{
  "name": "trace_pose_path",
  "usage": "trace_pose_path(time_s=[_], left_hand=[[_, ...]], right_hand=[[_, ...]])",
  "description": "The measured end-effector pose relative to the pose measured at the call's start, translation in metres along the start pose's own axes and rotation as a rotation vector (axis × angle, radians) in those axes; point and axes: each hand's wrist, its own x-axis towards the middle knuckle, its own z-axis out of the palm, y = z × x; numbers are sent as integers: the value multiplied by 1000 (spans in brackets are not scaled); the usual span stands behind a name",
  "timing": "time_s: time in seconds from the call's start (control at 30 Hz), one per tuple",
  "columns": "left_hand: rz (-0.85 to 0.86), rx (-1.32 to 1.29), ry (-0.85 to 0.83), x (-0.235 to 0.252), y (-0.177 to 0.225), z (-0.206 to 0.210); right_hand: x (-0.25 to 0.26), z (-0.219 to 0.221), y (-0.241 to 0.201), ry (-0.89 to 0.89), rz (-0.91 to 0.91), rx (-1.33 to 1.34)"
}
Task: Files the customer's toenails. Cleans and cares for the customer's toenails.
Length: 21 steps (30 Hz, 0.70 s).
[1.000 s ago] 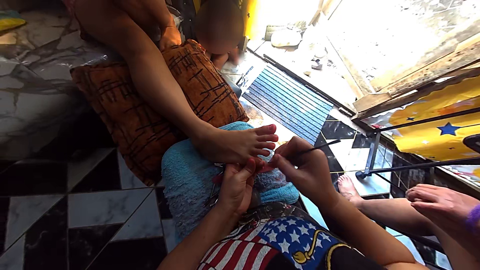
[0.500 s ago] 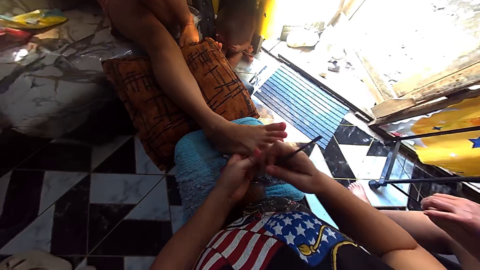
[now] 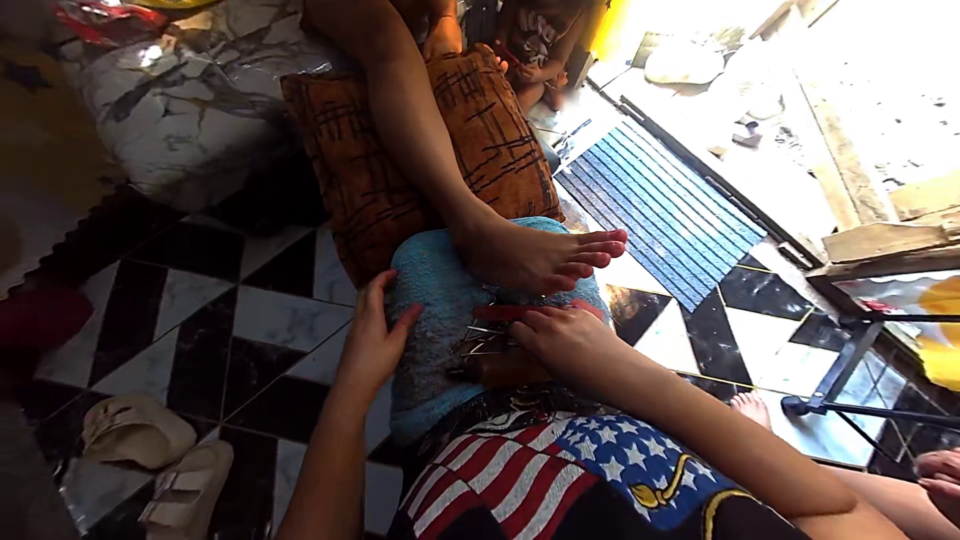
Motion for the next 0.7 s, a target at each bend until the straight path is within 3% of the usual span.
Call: trace_pose_path(time_s=[0.17,0.3,0.4,0.5,0.57,0.63,0.7], left_hand=[[-73,-36,6,-18,-10,4],[-21,-58,133,-18,2,-5],[19,-261,159,-18,16,-3],[15,-545,134,-16,28,0],[-47,-770,111,-14,37,0],[-160,-1003,34,-13,50,0],[-292,-1180,-151,-12,67,5]], right_hand=[[26,17,-16,180,21,-42],[40,26,-33,72,-98,52],[44,30,-37,0,-101,34],[37,30,-27,108,-174,52],[27,26,-14,259,-260,179],[14,10,-6,381,-337,481],[3,-17,-4,466,-350,822]])
